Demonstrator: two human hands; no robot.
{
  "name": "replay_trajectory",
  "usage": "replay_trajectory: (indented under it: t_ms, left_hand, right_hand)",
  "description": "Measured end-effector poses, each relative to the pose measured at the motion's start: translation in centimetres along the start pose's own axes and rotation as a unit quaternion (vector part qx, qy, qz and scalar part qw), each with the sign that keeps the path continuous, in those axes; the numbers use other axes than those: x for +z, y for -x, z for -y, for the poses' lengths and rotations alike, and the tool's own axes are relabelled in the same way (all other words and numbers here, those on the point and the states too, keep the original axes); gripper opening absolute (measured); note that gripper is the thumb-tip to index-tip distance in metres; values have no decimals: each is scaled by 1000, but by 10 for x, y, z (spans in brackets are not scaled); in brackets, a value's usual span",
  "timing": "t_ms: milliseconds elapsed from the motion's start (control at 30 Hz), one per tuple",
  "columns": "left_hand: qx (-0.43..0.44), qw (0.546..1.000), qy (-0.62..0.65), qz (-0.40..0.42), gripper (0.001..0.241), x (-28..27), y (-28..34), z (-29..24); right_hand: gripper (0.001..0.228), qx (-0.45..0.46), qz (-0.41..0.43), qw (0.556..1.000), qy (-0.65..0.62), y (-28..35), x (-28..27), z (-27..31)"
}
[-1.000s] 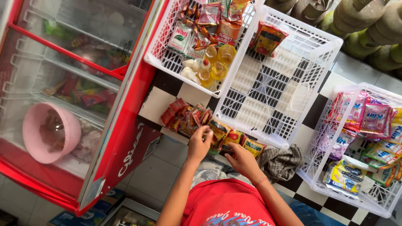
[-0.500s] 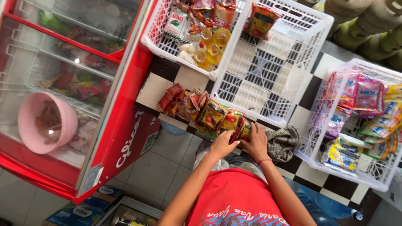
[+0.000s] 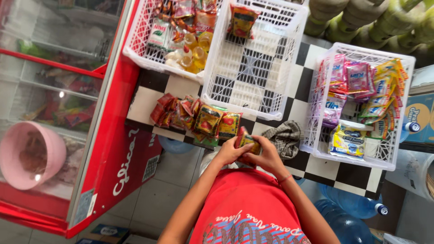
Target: The person wipes multiple small snack packets with a cloth and places them into a white plastic basket. The person handles each packet individually, wiping it before stacking it in the basket.
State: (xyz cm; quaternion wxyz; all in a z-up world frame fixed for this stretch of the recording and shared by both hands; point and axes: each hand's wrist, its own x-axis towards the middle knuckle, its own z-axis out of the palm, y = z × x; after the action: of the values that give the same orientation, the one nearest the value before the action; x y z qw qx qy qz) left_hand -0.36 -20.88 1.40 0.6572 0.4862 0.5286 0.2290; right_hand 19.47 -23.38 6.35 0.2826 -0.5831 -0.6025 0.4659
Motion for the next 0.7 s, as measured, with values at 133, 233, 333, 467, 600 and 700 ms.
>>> replay_trajectory:
  t_ms: [133, 233, 333, 467, 600, 700]
  left_hand:
    - [41, 997, -2, -64, 41, -13, 2, 9]
    - [57, 993, 47, -88, 37, -23, 10, 11]
    - [17, 981, 180, -73, 34, -37, 20, -4]
    - [12, 972, 222, -78, 35, -45, 37, -43]
    - [70, 976, 174, -109, 35, -41, 40, -79]
    - [132, 976, 81, -152, 38, -40, 35, -96]
  right_hand:
    - [70, 77, -22, 940, -332, -10, -15, -32]
    - [72, 7, -203, 969, 139, -15, -24, -64]
    - [96, 189, -114, 935, 277, -13, -20, -92]
    - [80, 218, -22, 891, 398, 1, 4, -119]
    - [59, 160, -109, 961, 196, 4, -2, -125]
    - [49, 76, -167, 983, -5, 6, -17, -85]
